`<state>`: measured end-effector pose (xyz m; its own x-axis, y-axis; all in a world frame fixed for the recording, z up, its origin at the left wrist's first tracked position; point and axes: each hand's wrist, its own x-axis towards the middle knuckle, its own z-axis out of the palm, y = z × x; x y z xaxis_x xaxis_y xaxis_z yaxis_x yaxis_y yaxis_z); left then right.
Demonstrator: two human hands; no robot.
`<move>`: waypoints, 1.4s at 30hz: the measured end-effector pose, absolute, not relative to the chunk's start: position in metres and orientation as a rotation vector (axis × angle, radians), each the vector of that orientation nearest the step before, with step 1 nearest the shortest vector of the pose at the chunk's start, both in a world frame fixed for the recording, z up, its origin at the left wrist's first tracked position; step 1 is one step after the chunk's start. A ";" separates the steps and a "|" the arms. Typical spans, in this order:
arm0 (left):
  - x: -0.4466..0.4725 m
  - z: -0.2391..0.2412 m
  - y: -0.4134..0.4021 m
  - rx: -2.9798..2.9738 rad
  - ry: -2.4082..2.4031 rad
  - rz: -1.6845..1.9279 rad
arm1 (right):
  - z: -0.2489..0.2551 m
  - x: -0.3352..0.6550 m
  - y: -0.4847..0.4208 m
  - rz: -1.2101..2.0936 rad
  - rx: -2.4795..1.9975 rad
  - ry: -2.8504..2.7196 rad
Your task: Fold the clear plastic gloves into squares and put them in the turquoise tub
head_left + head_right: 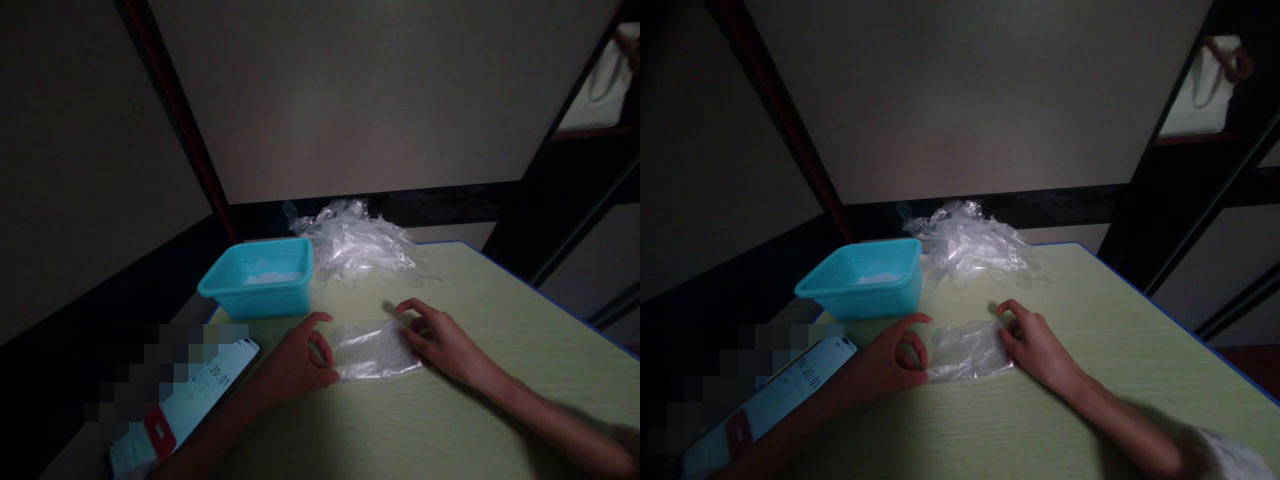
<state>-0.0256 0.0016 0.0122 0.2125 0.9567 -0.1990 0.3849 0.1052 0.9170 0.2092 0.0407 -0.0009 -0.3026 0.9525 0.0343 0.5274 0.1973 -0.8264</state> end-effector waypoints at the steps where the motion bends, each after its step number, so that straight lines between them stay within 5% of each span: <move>1: -0.025 0.013 0.001 1.464 1.357 0.697 | 0.000 0.209 0.040 0.979 -1.381 -1.922; 24: -0.017 -0.002 0.002 1.388 1.366 0.799 | -0.005 0.221 0.040 0.179 -1.395 -2.252; 31: -0.016 -0.004 0.003 1.390 1.371 0.815 | -0.001 0.212 0.019 0.173 -0.974 -2.617; 42: -0.027 0.005 0.003 1.421 1.412 0.691 | -0.016 0.215 0.025 0.225 -0.931 -2.779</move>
<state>-0.0272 0.0030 0.0053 0.1631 0.9579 -0.2361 0.4014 0.1542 0.9028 0.2154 0.0254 -0.0161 -0.7811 0.6080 0.1418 0.5772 0.7899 -0.2071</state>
